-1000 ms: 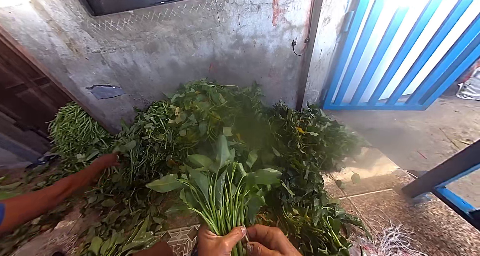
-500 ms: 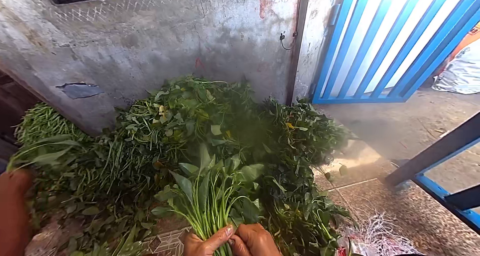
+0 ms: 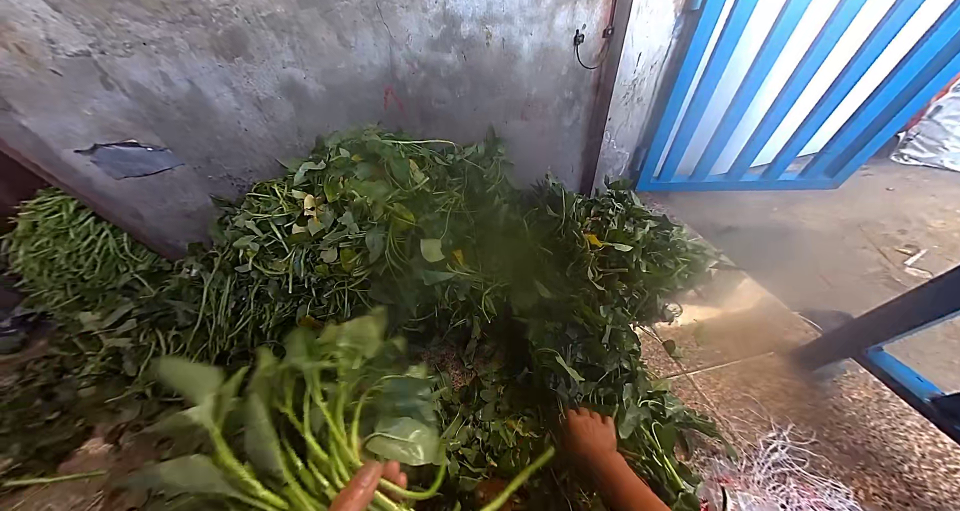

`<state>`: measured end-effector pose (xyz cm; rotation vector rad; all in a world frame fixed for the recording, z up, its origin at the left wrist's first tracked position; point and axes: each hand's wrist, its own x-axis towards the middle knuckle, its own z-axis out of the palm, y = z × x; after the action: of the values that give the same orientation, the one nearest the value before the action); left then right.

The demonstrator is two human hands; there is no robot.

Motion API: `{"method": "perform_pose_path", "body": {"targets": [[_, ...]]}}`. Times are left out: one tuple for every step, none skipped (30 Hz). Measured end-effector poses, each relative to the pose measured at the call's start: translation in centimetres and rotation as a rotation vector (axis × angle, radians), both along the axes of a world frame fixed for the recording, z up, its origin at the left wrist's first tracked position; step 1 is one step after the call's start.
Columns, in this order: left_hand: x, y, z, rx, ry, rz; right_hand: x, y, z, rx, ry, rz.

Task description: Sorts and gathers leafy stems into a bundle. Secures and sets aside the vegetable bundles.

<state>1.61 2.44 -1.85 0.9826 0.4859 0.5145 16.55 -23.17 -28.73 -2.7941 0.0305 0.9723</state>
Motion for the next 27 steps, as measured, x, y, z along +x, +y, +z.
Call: {"method": "perform_pose_path", "body": {"targets": [[0.0,-0.3,0.0,-0.028,0.013,-0.021,-0.1,-0.3,-0.1,-0.023,0.035,0.023],[0.1,-0.6,0.1,-0.038,0.029,-0.028,-0.2,-0.4,0.5,-0.027,0.051,0.015],[0.2,-0.8,0.2,-0.034,0.041,-0.032,-0.3,-0.7,1.4,0.003,0.056,-0.022],[0.2,-1.1,0.3,-0.025,0.052,-0.031,-0.3,-1.2,2.4,0.085,0.058,-0.078],[0.3,-1.2,0.4,-0.018,0.064,-0.024,-0.5,-1.7,3.3,0.221,0.047,-0.166],[0.3,-1.3,0.5,-0.016,0.077,-0.016,-0.8,-2.2,3.9,0.392,0.019,-0.283],[0.2,-1.4,0.6,-0.017,0.090,-0.008,-1.4,-2.6,4.3,0.584,-0.040,-0.403],[0.3,-1.6,0.7,-0.019,0.100,-0.001,-2.1,-2.9,4.8,0.773,-0.099,-0.510],[0.3,-1.7,0.7,-0.024,0.106,0.004,-2.9,-3.3,5.3,0.905,-0.121,-0.597],[0.3,-1.8,0.5,-0.027,0.105,0.010,-3.6,-3.7,6.1,0.975,-0.121,-0.649],[0.3,-1.9,0.3,-0.027,0.101,0.011,-4.4,-4.0,7.4,1.013,-0.136,-0.653],[0.4,-2.0,0.2,-0.025,0.093,0.008,-5.2,-3.9,8.9,1.054,-0.189,-0.622],[0.4,-2.1,0.0,-0.018,0.091,0.000,-6.2,-3.5,10.6,1.116,-0.265,-0.591],[0.3,-2.4,0.0,-0.006,0.100,-0.002,-7.2,-3.1,12.1,1.186,-0.339,-0.564],[0.2,-2.6,-0.1,0.007,0.107,-0.001,-8.0,-2.7,13.3,1.240,-0.408,-0.530],[0.2,-2.9,-0.2,0.020,0.112,-0.005,-8.6,-2.2,14.1,1.262,-0.479,-0.487],[0.2,-3.2,-0.3,0.029,0.116,-0.015,-9.0,-1.8,14.5,1.247,-0.559,-0.432],[0.1,-3.5,-0.4,0.036,0.120,-0.027,-9.4,-1.5,14.7,1.212,-0.642,-0.370],[0.1,-3.8,-0.6,0.043,0.123,-0.045,-9.8,-1.0,14.9,1.168,-0.720,-0.303],[0.0,-4.1,-0.7,0.050,0.127,-0.064,-10.1,-0.5,15.2,1.117,-0.801,-0.237],[-0.1,-4.4,-0.8,0.050,0.136,-0.079,-10.4,0.1,15.5,1.059,-0.883,-0.178],[-0.2,-4.7,-0.9,0.049,0.145,-0.092,-10.6,0.8,15.8,1.008,-0.957,-0.132],[-0.3,-5.0,-1.1,0.052,0.151,-0.103,-10.9,1.6,16.1,0.959,-1.020,-0.096],[-0.4,-5.4,-1.3,0.060,0.159,-0.114,-11.2,2.4,16.6,0.924,-1.059,-0.064],[-0.5,-5.7,-1.7,0.072,0.167,-0.129,-11.5,3.1,17.1,0.898,-1.086,-0.032],[-0.6,-6.0,-2.0,0.089,0.170,-0.141,-11.8,3.8,17.6,0.876,-1.111,0.006],[-0.7,-6.3,-2.2,0.109,0.173,-0.153,-12.0,4.5,17.9,0.849,-1.139,0.048]]}}
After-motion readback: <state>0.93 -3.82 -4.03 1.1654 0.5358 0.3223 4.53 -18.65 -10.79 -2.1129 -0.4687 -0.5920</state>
